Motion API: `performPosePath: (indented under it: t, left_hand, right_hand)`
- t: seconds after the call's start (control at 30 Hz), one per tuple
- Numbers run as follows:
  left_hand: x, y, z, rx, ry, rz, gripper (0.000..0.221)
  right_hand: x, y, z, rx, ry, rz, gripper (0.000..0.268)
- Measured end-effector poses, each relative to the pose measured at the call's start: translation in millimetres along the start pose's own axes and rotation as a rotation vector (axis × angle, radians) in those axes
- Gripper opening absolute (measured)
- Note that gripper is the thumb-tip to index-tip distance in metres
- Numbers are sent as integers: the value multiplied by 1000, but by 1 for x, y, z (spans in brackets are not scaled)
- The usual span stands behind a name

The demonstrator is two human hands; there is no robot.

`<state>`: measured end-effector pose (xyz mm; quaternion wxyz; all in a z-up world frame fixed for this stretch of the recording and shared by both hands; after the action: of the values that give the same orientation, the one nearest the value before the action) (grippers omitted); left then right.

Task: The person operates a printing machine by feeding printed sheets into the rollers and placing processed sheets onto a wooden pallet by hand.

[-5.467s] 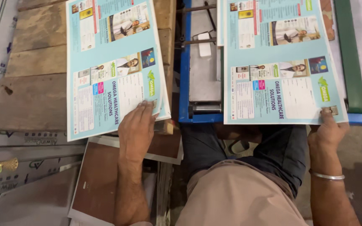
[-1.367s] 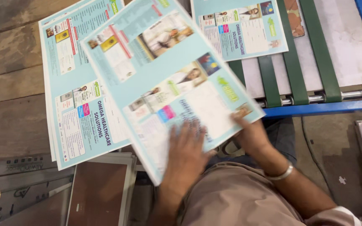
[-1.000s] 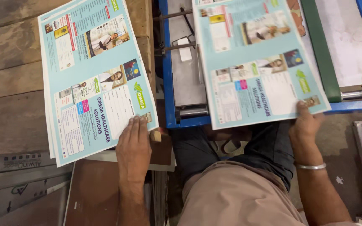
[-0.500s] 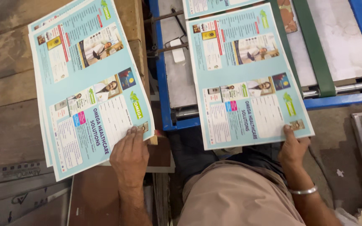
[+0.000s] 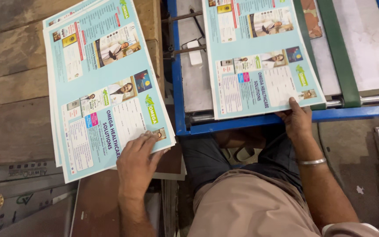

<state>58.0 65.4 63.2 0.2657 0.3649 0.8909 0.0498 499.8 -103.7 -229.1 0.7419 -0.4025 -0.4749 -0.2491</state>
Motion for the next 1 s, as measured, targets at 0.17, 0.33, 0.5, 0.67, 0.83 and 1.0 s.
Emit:
performPosePath:
  t: [0.17,0.33,0.5,0.67,0.83,1.0]
  left_hand:
    - [23,3,-24,-33,-302,-50,29]
    - [10,-9,-62,-478,-287,110,16]
    - [-78,12,30,-203,-187,299,26]
    - [-144,5,95,90,-227,420,52]
    - [-85,0,58,14,-75,290,49]
    - [-17,-9,19,-47,201,98,53]
  right_hand:
    - [10,-38,22,111,-217,112,38]
    - [18,-90,70,399,-76,104,44]
    - [29,-165,159,936,-87,22,52]
    - [-3,-166,172,681,142,228,39]
    - [24,-90,78,194,1,-81,14]
    - [52,-42,-31,-144,-107,-294,21]
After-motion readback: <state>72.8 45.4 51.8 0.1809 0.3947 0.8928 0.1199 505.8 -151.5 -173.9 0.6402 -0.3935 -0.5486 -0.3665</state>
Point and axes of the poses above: each hand's wrist, its own y-axis towards the middle knuckle, its own z-axis out of the palm, x = y × z, the point moved 10 cm from there along y, towards the middle knuckle, and after that the axes turned 12 degrees about -y, right-handed, at the moved point
